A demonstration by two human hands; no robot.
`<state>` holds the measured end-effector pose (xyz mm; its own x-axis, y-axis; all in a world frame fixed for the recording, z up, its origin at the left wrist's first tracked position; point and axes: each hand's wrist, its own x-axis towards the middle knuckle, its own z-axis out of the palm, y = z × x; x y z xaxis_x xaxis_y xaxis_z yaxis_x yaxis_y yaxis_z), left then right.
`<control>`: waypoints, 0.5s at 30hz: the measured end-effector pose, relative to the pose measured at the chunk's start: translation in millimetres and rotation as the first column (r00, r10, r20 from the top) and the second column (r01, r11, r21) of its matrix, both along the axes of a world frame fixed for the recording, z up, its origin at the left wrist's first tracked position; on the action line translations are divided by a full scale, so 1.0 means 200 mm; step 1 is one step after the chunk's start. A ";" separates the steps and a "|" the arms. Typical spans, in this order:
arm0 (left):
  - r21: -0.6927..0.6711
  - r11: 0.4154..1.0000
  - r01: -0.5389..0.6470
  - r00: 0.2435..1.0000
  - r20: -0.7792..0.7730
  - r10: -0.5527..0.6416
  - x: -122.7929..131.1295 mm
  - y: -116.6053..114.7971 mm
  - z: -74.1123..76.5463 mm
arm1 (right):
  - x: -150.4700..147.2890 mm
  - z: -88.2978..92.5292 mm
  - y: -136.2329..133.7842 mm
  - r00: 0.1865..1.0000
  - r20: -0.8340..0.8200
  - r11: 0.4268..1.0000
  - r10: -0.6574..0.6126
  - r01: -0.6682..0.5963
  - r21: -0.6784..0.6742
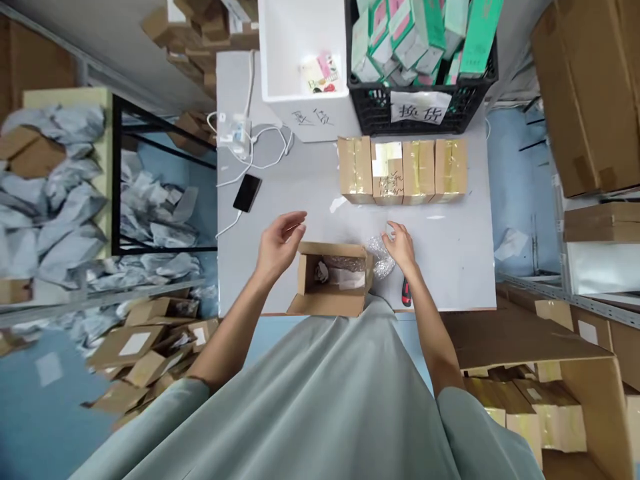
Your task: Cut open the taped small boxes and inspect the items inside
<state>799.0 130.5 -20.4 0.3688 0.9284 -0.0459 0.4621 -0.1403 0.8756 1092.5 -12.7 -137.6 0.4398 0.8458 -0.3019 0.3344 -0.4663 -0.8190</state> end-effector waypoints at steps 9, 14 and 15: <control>-0.065 0.987 -0.150 0.988 -0.044 0.147 -0.33 -0.57 -0.12 | -0.25 -0.20 -0.28 0.987 0.160 0.905 0.009 0.060 -0.422; -0.155 0.986 -0.061 0.996 0.048 0.070 -0.25 -0.69 -0.09 | -0.23 -0.03 -0.36 0.960 0.266 0.951 -0.093 0.165 -0.263; -0.177 0.984 -0.025 0.997 0.071 0.038 -0.24 -0.70 -0.07 | -0.23 0.04 -0.39 0.946 0.288 0.964 -0.147 0.202 -0.172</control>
